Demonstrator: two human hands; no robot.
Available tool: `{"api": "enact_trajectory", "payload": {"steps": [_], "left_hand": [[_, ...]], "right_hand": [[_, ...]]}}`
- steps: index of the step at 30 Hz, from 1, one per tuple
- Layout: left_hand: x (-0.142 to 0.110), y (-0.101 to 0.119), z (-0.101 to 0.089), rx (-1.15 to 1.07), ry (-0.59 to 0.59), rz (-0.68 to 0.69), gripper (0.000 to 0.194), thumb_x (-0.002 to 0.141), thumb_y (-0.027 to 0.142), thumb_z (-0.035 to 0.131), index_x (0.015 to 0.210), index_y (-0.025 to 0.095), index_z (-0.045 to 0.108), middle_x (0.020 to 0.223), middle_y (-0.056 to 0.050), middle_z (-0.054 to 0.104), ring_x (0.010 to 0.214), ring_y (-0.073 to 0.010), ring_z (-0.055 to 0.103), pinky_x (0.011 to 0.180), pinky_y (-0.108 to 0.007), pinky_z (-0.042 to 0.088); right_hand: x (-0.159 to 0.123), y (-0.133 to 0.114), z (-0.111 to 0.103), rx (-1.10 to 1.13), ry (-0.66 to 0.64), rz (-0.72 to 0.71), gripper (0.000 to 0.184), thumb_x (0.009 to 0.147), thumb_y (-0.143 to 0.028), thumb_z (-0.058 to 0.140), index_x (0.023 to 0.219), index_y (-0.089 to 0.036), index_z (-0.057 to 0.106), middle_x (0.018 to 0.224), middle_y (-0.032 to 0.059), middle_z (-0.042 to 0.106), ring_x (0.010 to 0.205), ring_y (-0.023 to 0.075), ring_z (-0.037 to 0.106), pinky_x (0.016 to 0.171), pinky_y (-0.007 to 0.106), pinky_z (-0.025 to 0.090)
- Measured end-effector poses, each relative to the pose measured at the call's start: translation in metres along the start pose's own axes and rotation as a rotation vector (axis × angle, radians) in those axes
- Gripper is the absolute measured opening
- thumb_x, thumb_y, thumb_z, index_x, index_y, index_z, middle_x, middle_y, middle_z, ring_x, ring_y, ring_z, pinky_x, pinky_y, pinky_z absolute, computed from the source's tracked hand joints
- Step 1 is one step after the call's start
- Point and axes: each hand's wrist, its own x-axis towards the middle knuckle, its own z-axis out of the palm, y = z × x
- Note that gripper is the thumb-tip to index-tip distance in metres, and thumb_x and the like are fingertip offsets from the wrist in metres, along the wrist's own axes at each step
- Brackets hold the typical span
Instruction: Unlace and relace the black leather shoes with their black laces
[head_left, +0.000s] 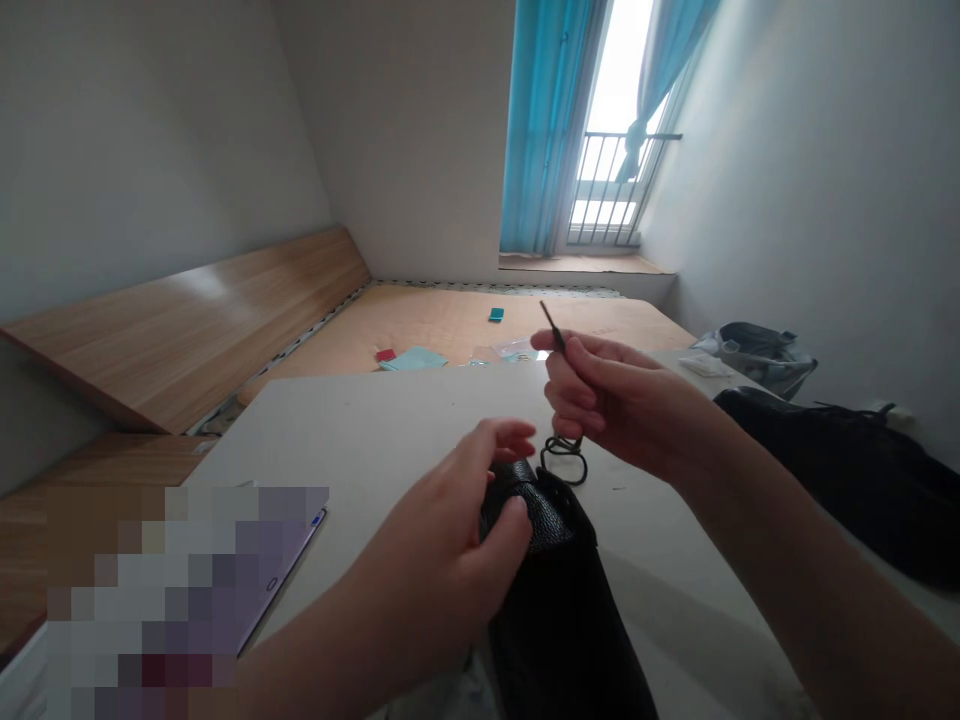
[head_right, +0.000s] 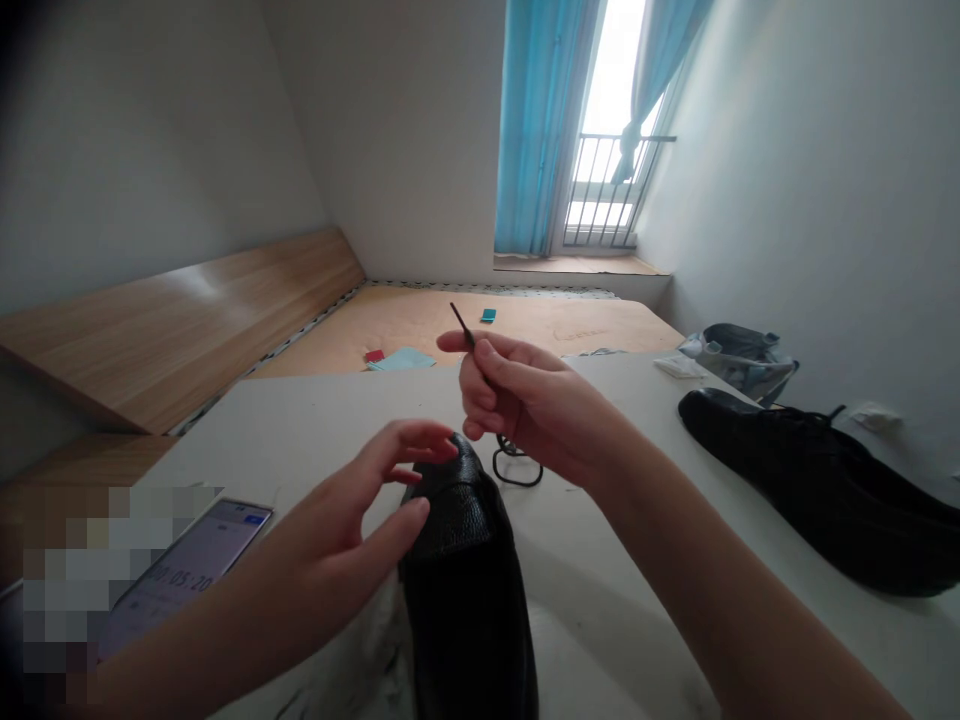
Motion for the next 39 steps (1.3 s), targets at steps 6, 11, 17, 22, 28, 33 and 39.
{"api": "enact_trajectory", "payload": {"steps": [6,11,17,22,28,33,39], "left_hand": [[-0.003,0.007,0.008,-0.553,-0.193,-0.059,0.038,0.088,0.029,0.057,0.126,0.025,0.054,0.087,-0.001,0.065,0.084,-0.0167,0.060,0.075,-0.028,0.048],[-0.003,0.011,-0.005,-0.708,0.165,-0.168,0.028,0.089,0.031,0.056,0.114,0.023,0.066,0.059,0.005,0.050,0.055,-0.0079,0.045,0.055,-0.019,0.039],[0.010,0.008,-0.017,-0.971,0.493,-0.142,0.024,0.083,0.014,0.056,0.101,0.018,0.070,0.056,0.007,0.031,0.047,-0.0054,0.025,0.040,-0.013,0.029],[0.015,0.012,-0.031,-1.069,0.646,-0.122,0.020,0.079,0.007,0.053,0.086,0.016,0.070,0.059,0.005,0.040,0.043,-0.0036,0.029,0.035,-0.012,0.026],[0.016,0.011,-0.059,-1.092,0.818,-0.029,0.029,0.080,0.002,0.046,0.090,0.014,0.071,0.066,0.002,0.051,0.041,-0.0029,0.031,0.032,-0.012,0.029],[0.016,0.009,-0.055,-0.942,0.840,-0.004,0.044,0.075,0.001,0.052,0.107,0.023,0.071,0.104,-0.004,0.070,0.045,-0.0016,0.037,0.039,-0.011,0.034],[0.018,-0.007,-0.024,-0.516,0.285,-0.109,0.031,0.081,0.019,0.056,0.106,0.027,0.074,0.109,-0.003,0.071,0.063,-0.0096,0.053,0.053,-0.020,0.044]], "right_hand": [[-0.019,-0.012,0.033,0.152,0.018,-0.132,0.009,0.094,-0.025,0.051,0.086,-0.023,0.053,0.065,-0.0047,0.047,0.050,0.0079,0.045,0.044,0.018,0.039],[-0.013,-0.025,0.001,-0.293,0.355,-0.382,0.012,0.091,-0.023,0.051,0.083,-0.023,0.059,0.057,-0.0045,0.045,0.047,0.0089,0.033,0.042,0.022,0.025],[0.004,-0.013,-0.084,-1.198,0.898,-0.381,0.018,0.094,-0.028,0.044,0.093,-0.021,0.061,0.063,-0.0006,0.056,0.056,0.0136,0.049,0.055,0.027,0.034],[-0.002,0.001,-0.150,-1.616,1.124,-0.005,0.034,0.095,-0.042,0.037,0.099,-0.022,0.064,0.084,0.0103,0.067,0.076,0.0253,0.059,0.059,0.032,0.032],[-0.021,0.013,-0.194,-1.686,1.226,0.169,0.045,0.093,-0.042,0.034,0.107,-0.014,0.066,0.083,0.0221,0.066,0.080,0.0380,0.060,0.066,0.043,0.036],[-0.022,0.012,-0.206,-1.581,1.113,0.235,0.042,0.089,-0.041,0.041,0.106,-0.014,0.068,0.092,0.0213,0.067,0.083,0.0366,0.061,0.067,0.043,0.039],[-0.006,-0.009,-0.155,-1.272,0.485,0.271,0.039,0.082,-0.053,0.056,0.099,-0.022,0.072,0.095,0.0066,0.072,0.070,0.0156,0.058,0.063,0.028,0.045]]}}
